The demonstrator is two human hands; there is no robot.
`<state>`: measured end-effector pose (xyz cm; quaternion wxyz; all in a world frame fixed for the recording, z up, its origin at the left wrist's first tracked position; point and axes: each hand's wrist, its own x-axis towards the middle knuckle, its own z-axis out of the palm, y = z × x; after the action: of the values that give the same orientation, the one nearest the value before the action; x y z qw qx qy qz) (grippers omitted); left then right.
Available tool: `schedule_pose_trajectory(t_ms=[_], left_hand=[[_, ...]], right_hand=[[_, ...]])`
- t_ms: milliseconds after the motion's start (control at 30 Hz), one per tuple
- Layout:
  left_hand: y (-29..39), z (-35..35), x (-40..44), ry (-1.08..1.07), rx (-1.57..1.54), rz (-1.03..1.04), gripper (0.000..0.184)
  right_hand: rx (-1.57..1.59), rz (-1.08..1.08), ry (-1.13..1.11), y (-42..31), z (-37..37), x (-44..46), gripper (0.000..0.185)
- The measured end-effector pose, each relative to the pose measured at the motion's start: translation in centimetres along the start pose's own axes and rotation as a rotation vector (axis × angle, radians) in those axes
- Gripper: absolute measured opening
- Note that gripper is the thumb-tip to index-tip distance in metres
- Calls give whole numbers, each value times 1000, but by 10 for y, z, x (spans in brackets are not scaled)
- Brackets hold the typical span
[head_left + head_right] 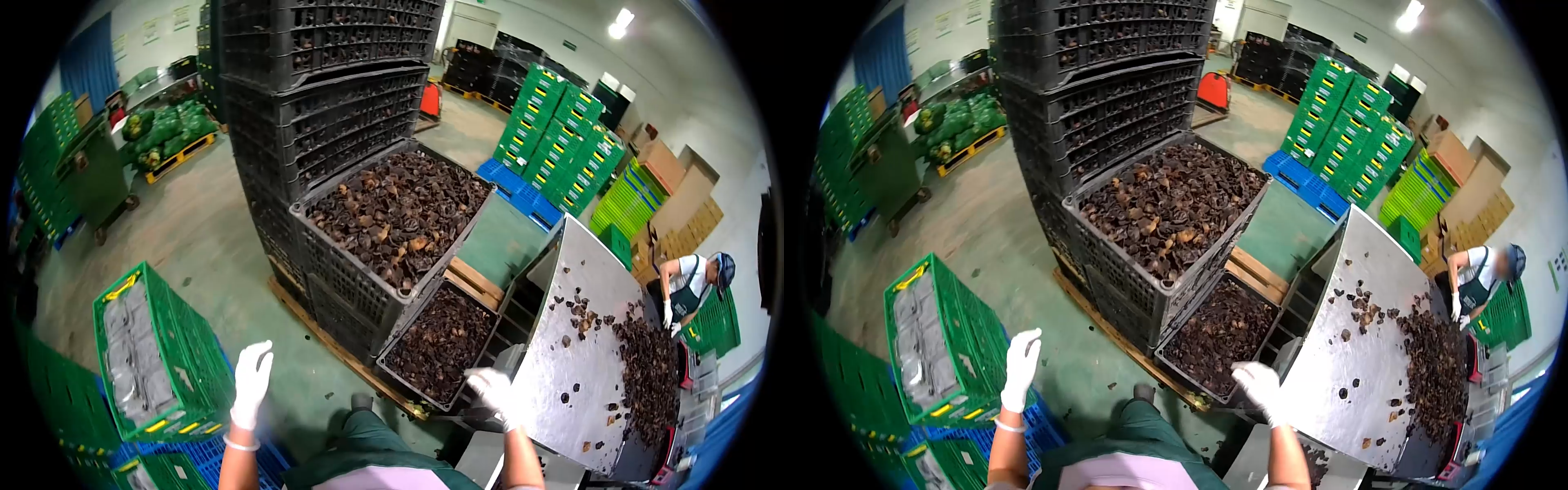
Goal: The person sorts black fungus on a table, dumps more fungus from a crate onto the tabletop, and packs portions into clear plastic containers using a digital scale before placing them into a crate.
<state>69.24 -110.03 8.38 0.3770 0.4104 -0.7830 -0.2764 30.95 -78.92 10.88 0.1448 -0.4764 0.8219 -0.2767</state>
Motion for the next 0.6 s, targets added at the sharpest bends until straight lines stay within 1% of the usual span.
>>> schedule_pose_trajectory(t_ms=[33, 67, 100, 133, 167, 200, 233, 267, 300, 333, 367, 400, 433, 467, 533, 567, 600], left_hand=[[11, 7, 29, 10, 14, 84, 20], [26, 14, 59, 28, 30, 168, 21], [32, 24, 85, 50, 28, 233, 22], [38, 34, 109, 73, 28, 299, 22], [48, 42, 130, 61, 18, 302, 23], [47, 55, 153, 58, 50, 356, 24], [47, 67, 173, 56, 68, 388, 25], [47, 80, 194, 50, 85, 426, 25], [50, 92, 211, 34, 136, 465, 26], [52, 102, 228, -1, 136, 494, 27], [53, 113, 243, -8, 163, 538, 28], [53, 121, 256, -16, 192, 582, 28], [47, 130, 267, -45, 165, 581, 30], [42, 140, 273, -40, 136, 565, 24], [26, 152, 277, 4, 157, 609, 14], [23, 156, 278, 5, 127, 570, 12], [18, 158, 279, 20, 83, 593, 21]], right_hand=[[27, 39, -1, -4, -20, 29, 26], [105, -23, 98, -13, -37, 60, 27], [286, -40, 185, -25, -54, 94, 28], [466, 13, 195, -25, -64, 134, 37], [596, -91, 216, -25, -72, 172, 47], [633, -33, 197, -39, -80, 212, 59], [571, -134, 143, -25, -82, 258, 67], [593, -56, 71, -54, -92, 294, 68], [674, 22, 22, -56, -91, 338, 67], [756, 28, 19, -62, -91, 372, 63], [547, -223, 132, -46, -83, 412, 60], [241, -113, 183, -37, -79, 456, 66], [7, -113, 199, -14, -67, 500, 72], [-101, 11, 155, -17, -63, 520, 84], [-209, 131, 87, -8, -49, 557, 94], [-207, 168, 52, -5, -43, 566, 101], [-241, 170, 1, 4, -28, 581, 104]])
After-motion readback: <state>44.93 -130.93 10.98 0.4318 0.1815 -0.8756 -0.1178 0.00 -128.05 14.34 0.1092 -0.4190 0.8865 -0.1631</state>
